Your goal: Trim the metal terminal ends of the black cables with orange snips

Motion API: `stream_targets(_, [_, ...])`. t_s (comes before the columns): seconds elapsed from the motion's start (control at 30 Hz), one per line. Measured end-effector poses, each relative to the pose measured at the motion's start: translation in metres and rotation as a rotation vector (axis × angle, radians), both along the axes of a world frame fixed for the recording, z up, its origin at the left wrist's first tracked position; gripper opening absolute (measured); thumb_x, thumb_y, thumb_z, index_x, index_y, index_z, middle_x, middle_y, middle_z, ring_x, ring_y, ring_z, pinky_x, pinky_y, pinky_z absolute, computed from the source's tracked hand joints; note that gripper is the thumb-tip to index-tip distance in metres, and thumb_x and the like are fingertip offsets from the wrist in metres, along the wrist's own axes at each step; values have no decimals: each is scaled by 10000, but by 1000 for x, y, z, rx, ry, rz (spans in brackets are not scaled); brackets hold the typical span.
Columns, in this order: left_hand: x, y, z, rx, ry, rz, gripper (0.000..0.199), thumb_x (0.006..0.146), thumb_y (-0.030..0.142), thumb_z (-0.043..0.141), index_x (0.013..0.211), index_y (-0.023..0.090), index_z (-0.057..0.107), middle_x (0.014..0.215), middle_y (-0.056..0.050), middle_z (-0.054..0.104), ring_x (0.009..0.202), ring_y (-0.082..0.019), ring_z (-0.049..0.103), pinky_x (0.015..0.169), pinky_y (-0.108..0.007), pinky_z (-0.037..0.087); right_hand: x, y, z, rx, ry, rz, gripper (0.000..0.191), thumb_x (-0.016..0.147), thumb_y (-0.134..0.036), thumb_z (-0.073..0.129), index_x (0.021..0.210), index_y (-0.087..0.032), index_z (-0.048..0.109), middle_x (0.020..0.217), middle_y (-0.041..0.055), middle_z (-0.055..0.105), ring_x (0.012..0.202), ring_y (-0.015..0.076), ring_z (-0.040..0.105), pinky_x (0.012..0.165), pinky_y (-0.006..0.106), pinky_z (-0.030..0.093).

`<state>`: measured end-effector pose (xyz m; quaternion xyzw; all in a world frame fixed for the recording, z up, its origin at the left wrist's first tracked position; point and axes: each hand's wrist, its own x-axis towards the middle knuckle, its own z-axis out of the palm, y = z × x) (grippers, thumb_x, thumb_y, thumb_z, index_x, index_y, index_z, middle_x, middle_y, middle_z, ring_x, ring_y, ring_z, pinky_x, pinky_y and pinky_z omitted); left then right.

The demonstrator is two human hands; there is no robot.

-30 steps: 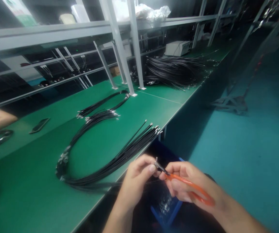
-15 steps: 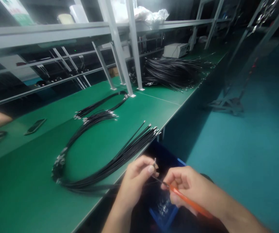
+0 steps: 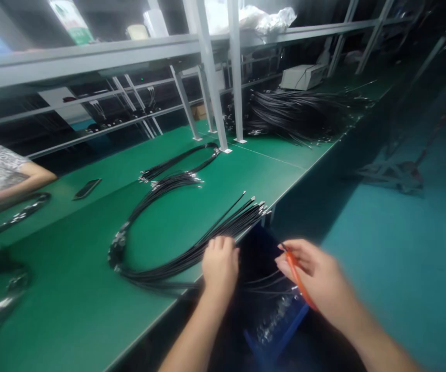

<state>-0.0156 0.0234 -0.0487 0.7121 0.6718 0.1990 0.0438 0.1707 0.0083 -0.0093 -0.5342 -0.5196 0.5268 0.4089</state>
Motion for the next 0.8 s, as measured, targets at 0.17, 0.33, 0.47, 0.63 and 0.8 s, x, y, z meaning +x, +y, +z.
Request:
stream_targets(0.17, [-17, 10, -5, 41, 213, 64, 208, 828, 125, 535, 1028, 153, 585, 965, -104, 591, 904, -269, 505, 796, -389, 411, -19, 9, -34, 128, -394, 53, 128, 785, -258, 626, 909, -243, 600, 726, 30, 669, 670, 232, 620, 638, 347, 414])
stream_targets(0.33, [-15, 11, -5, 59, 321, 75, 82, 834, 164, 553, 903, 187, 591, 868, -66, 583, 855, -248, 518, 733, -343, 414, -12, 7, -59, 80, -341, 26, 67, 736, -238, 666, 775, -235, 611, 596, 0, 654, 567, 215, 625, 570, 316, 426])
stream_targets(0.47, [-16, 11, -3, 71, 360, 57, 71, 843, 162, 536, 883, 195, 584, 872, -61, 591, 855, -246, 525, 711, -342, 405, 5, 6, -46, 119, -207, -186, 349, 841, -437, 564, 1087, -194, 510, 988, 114, 688, 916, 250, 655, 774, 363, 492])
stream_targets(0.63, [-20, 12, -3, 67, 371, 12, 68, 847, 169, 528, 813, 206, 574, 804, -42, 590, 795, -229, 531, 690, -336, 401, 13, 5, -17, 46, 126, -313, 485, 717, -509, 698, 1044, -182, 553, 907, 101, 702, 598, 178, 617, 533, 306, 502])
stream_targets(0.8, [-24, 10, -5, 76, 341, 29, 93, 824, 165, 564, 900, 218, 569, 870, -34, 581, 844, -218, 539, 671, -308, 410, 12, -2, -5, 33, 236, -294, 454, 724, -474, 714, 1025, -175, 553, 829, 60, 699, 466, 92, 484, 452, 246, 439])
